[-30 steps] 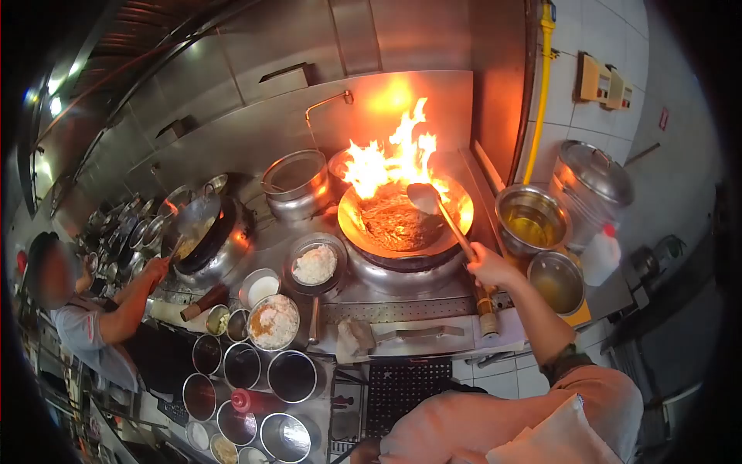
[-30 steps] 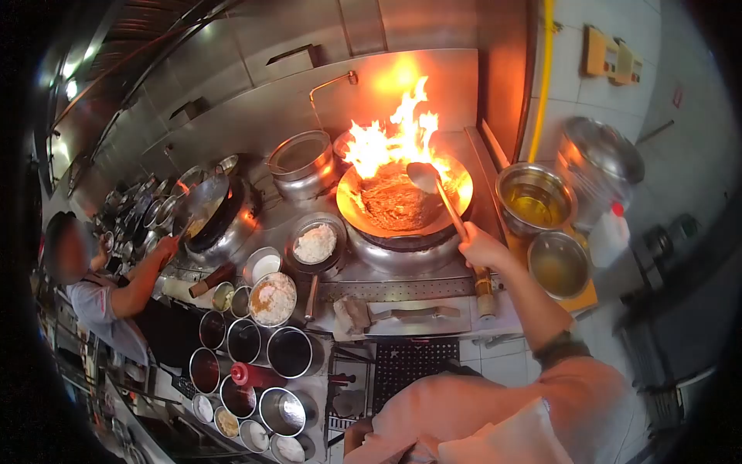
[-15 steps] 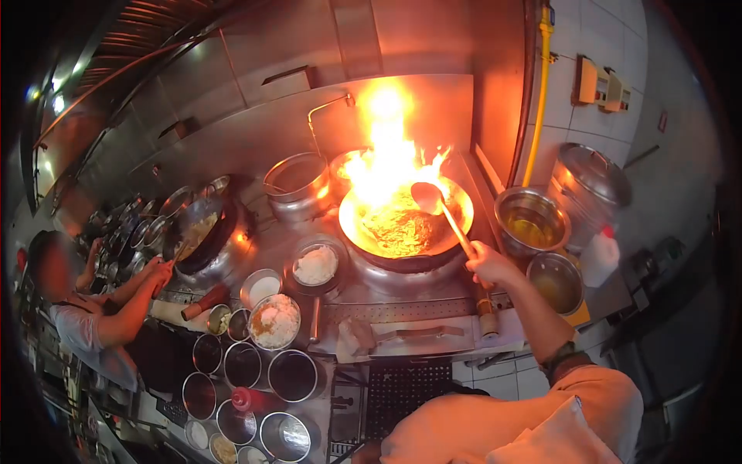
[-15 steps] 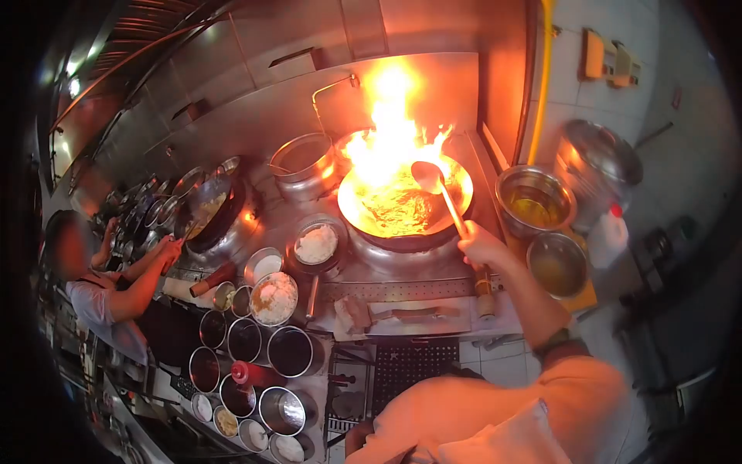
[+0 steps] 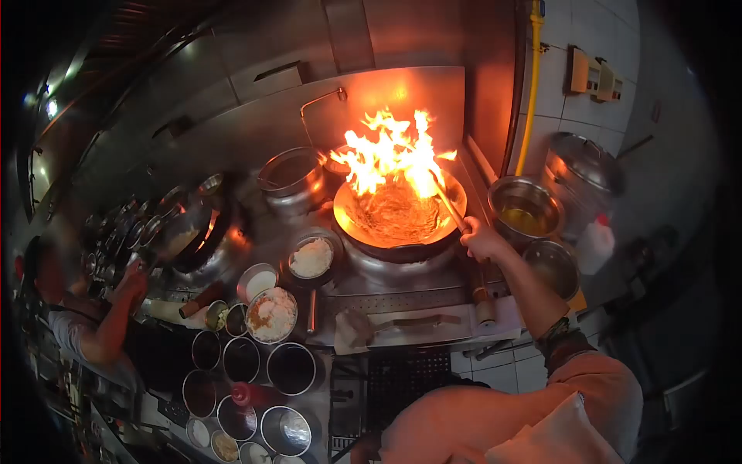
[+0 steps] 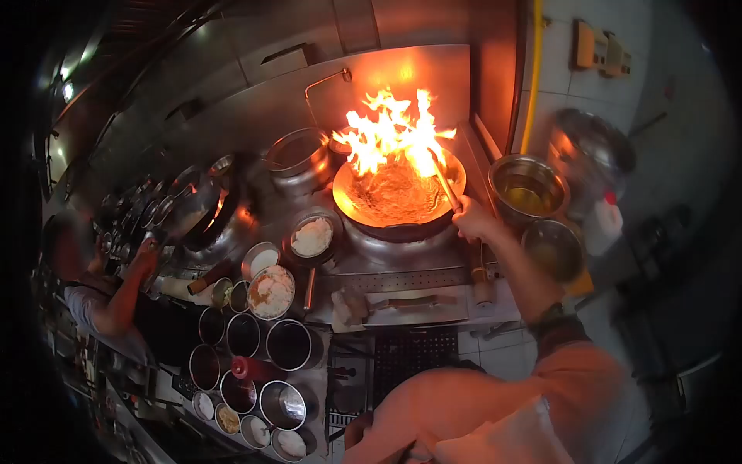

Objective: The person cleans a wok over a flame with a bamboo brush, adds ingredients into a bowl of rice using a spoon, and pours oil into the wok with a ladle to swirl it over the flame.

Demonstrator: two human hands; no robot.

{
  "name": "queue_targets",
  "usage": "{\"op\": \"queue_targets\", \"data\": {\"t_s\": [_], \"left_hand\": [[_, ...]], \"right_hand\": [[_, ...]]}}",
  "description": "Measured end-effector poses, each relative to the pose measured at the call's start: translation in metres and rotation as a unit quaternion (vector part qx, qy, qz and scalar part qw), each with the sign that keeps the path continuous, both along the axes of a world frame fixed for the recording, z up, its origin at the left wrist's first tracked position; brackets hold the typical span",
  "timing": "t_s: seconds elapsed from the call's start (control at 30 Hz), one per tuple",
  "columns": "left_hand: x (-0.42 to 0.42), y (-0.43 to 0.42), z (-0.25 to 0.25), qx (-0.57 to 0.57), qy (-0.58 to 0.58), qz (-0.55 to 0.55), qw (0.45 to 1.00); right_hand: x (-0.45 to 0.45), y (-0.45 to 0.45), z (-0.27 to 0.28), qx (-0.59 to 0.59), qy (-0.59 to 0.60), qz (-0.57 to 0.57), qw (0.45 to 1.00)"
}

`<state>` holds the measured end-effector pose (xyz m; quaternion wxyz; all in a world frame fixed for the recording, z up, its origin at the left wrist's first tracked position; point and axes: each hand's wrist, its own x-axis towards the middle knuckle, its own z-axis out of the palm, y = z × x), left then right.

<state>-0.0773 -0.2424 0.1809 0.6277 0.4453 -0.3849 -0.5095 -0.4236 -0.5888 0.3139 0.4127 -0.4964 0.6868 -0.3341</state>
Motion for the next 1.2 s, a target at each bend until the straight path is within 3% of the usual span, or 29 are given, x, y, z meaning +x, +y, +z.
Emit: {"op": "queue_targets", "data": {"t_s": [0.13,0.2,0.23,0.3,0.33,0.4,0.5,0.57,0.63,0.67,0.7,0.77,0.8,0.87,0.9,1.0,1.03,1.1,1.2], "left_hand": [[0.011,0.002,-0.011,0.020,-0.039,-0.023,0.999],[0.016,0.006,-0.019,0.028,-0.052,-0.034,0.998],[0.018,0.004,-0.019,0.029,-0.059,-0.042,0.997],[0.022,0.005,-0.022,0.032,-0.074,-0.053,0.995],[0.024,0.007,-0.024,0.032,-0.082,-0.059,0.994],[0.028,0.009,-0.029,0.037,-0.097,-0.068,0.992],[0.031,0.008,-0.028,0.035,-0.121,-0.083,0.989],[0.034,0.011,-0.033,0.039,-0.136,-0.092,0.986],[0.038,0.015,-0.037,0.042,-0.148,-0.099,0.983],[0.039,0.016,-0.040,0.043,-0.155,-0.104,0.982],[0.042,0.018,-0.042,0.045,-0.160,-0.108,0.980],[0.047,0.020,-0.048,0.048,-0.173,-0.118,0.977],[0.048,0.023,-0.052,0.050,-0.179,-0.124,0.975],[0.053,0.025,-0.056,0.051,-0.193,-0.136,0.970],[0.056,0.025,-0.059,0.050,-0.199,-0.143,0.968],[0.062,0.024,-0.067,0.041,-0.218,-0.168,0.961],[0.064,0.022,-0.069,0.036,-0.225,-0.175,0.958],[0.066,0.020,-0.070,0.030,-0.230,-0.183,0.955],[0.067,0.018,-0.068,0.038,-0.216,-0.182,0.959]], "right_hand": [[0.018,0.020,0.005,0.035,-0.092,-0.023,0.995],[0.027,0.027,0.010,0.046,-0.282,-0.012,0.958],[0.027,0.025,0.008,0.045,-0.282,-0.012,0.958],[0.028,0.013,-0.003,0.085,-0.535,-0.022,0.841],[0.028,0.003,-0.012,0.084,-0.535,-0.020,0.840],[0.030,-0.021,-0.033,0.088,-0.753,0.002,0.652],[0.040,-0.049,-0.040,0.070,-0.770,0.004,0.635],[0.044,-0.056,-0.031,0.072,-0.754,-0.030,0.652],[0.044,-0.061,-0.025,0.028,-0.512,-0.084,0.854],[0.037,-0.058,-0.020,0.021,-0.417,-0.057,0.907],[0.022,-0.057,-0.025,0.022,-0.415,-0.055,0.908],[-0.006,-0.053,-0.034,0.004,-0.246,-0.024,0.969],[-0.008,-0.041,-0.023,0.006,-0.243,-0.022,0.970],[-0.007,0.003,0.017,0.031,-0.065,-0.017,0.997],[-0.008,0.014,0.022,0.032,-0.064,-0.021,0.997],[-0.006,0.042,0.028,0.054,-0.253,-0.047,0.965],[-0.007,0.039,0.022,0.052,-0.254,-0.052,0.964],[-0.010,0.020,-0.010,0.063,-0.496,-0.049,0.865],[-0.003,-0.007,-0.045,0.049,-0.513,-0.054,0.855]]}}
